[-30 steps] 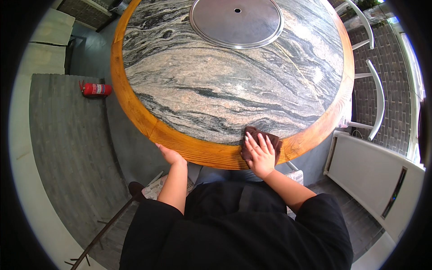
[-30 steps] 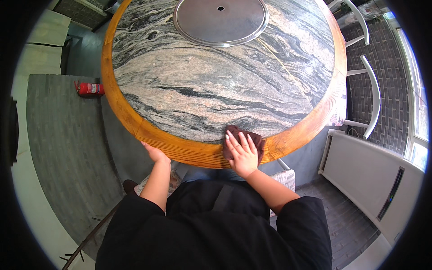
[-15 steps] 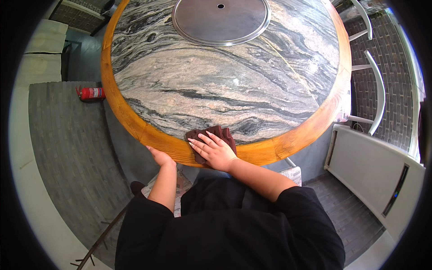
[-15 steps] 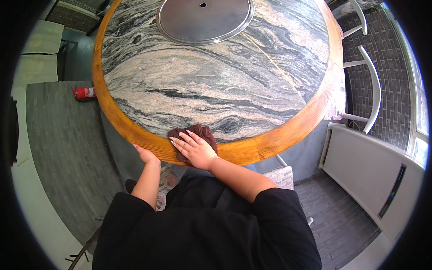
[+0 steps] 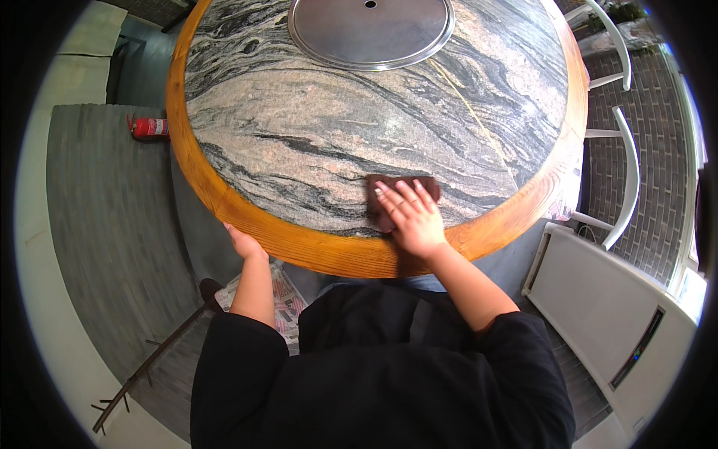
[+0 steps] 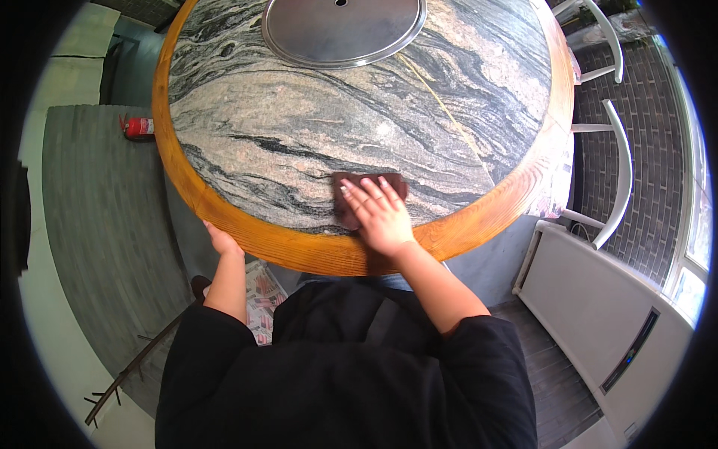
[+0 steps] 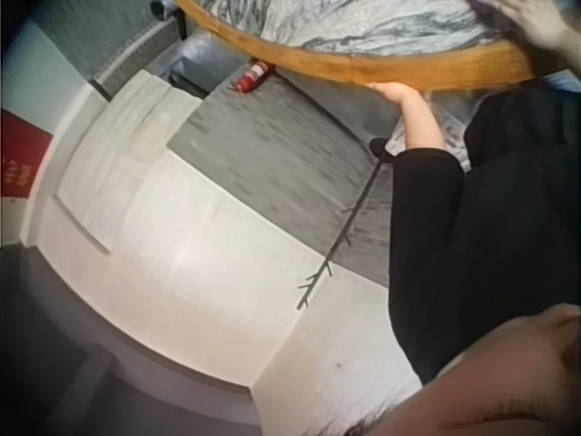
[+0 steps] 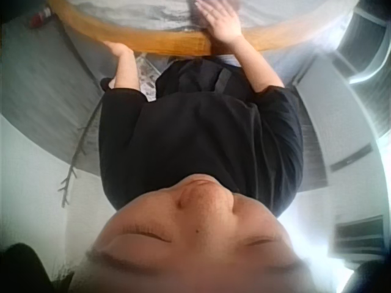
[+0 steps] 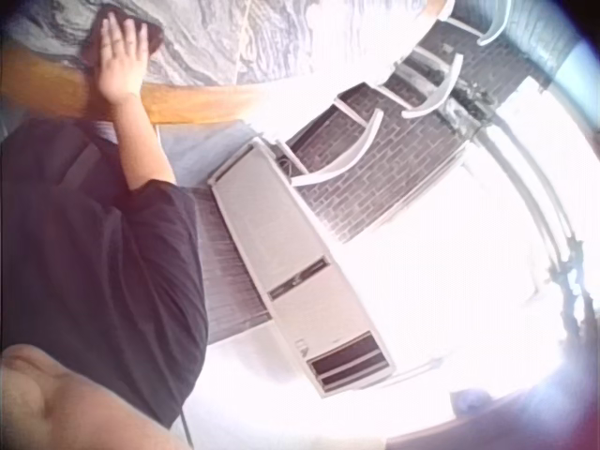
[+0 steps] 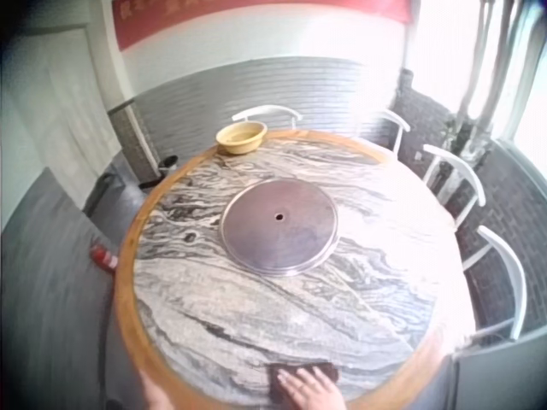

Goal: The person wrings a cloth in a basin of water, folds it, and wipes down a dining table and its central turntable with the cloth.

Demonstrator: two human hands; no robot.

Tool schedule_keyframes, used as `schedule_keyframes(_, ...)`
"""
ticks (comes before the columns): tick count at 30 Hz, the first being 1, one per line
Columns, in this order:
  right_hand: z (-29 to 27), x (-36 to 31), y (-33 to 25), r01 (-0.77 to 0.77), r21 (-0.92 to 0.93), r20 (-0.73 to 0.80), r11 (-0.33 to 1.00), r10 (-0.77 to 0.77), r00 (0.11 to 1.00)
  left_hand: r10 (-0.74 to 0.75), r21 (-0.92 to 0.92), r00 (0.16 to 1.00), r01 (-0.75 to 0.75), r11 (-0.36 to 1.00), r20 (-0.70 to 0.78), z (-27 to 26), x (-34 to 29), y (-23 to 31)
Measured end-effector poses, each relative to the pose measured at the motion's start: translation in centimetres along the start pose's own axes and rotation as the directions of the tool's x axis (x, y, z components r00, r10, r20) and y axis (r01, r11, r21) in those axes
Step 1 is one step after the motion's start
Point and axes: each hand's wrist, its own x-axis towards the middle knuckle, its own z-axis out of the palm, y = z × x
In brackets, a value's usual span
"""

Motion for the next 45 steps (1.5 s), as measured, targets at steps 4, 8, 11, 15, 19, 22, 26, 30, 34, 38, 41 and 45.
schedule_keyframes(4,-1.9,-2.3,4.4,-0.206,-0.016,-0.011,0.978,0.206,0.979,-0.034,-0.046,0.999,0.035,0.998,0.013,0.4,-0.3,0.4)
schedule_keyframes(8,-1.0,-5.8,10.6,-0.437,-0.168,-0.260,0.883,0.388,0.884,0.039,0.073,0.995,-0.032,0.997,-0.092,1.0,-0.8,0.4)
schedule_keyframes(11,-1.9,-5.7,10.3,-0.587,-0.186,-0.198,0.788,0.556,0.808,-0.027,-0.055,0.999,0.029,0.998,0.039,0.2,-0.8,0.6)
schedule_keyframes(15,0.8,-3.4,9.6,-0.697,-0.175,-0.278,0.695,0.645,0.712,-0.002,-0.002,1.000,0.002,1.000,-0.015,1.2,-1.0,0.2)
schedule_keyframes(19,1.7,0.5,6.3,-0.640,-0.160,-0.257,0.751,0.594,0.762,0.007,-0.042,1.000,-0.007,0.999,0.020,0.6,-0.6,-0.4)
schedule_keyframes(22,1.4,4.8,1.7,-0.497,-0.097,-0.147,0.862,0.482,0.864,0.011,-0.057,1.000,-0.010,0.998,0.013,-0.1,-0.2,-0.5)
schedule_keyframes(26,2.5,8.9,-3.7,-0.364,-0.022,-0.088,0.931,0.361,0.928,-0.001,-0.091,0.998,0.006,0.996,0.060,0.3,-0.6,-0.6)
schedule_keyframes(30,3.2,10.7,-6.2,-0.189,0.023,-0.026,0.982,0.190,0.981,-0.066,-0.127,0.994,0.078,0.989,0.092,0.6,-1.5,-0.2)
schedule_keyframes(34,3.3,11.2,-8.5,0.073,0.006,0.059,0.997,-0.073,0.996,-0.110,-0.250,0.988,0.134,0.959,0.109,0.3,-4.6,-1.5)
schedule_keyframes(38,2.6,10.9,-5.0,0.079,0.011,0.070,0.997,-0.080,0.994,-0.300,-0.333,0.948,0.319,0.887,0.110,1.8,-9.0,-1.9)
schedule_keyframes(41,1.7,10.5,-1.5,0.032,-0.035,0.040,0.999,-0.030,0.999,-0.303,-0.333,0.949,0.313,0.889,0.083,2.7,-10.9,-1.9)
schedule_keyframes(45,0.5,9.9,3.2,-0.021,-0.038,-0.033,0.999,0.020,0.999,-0.266,-0.354,0.963,0.265,0.897,0.045,2.5,-10.7,-2.5)
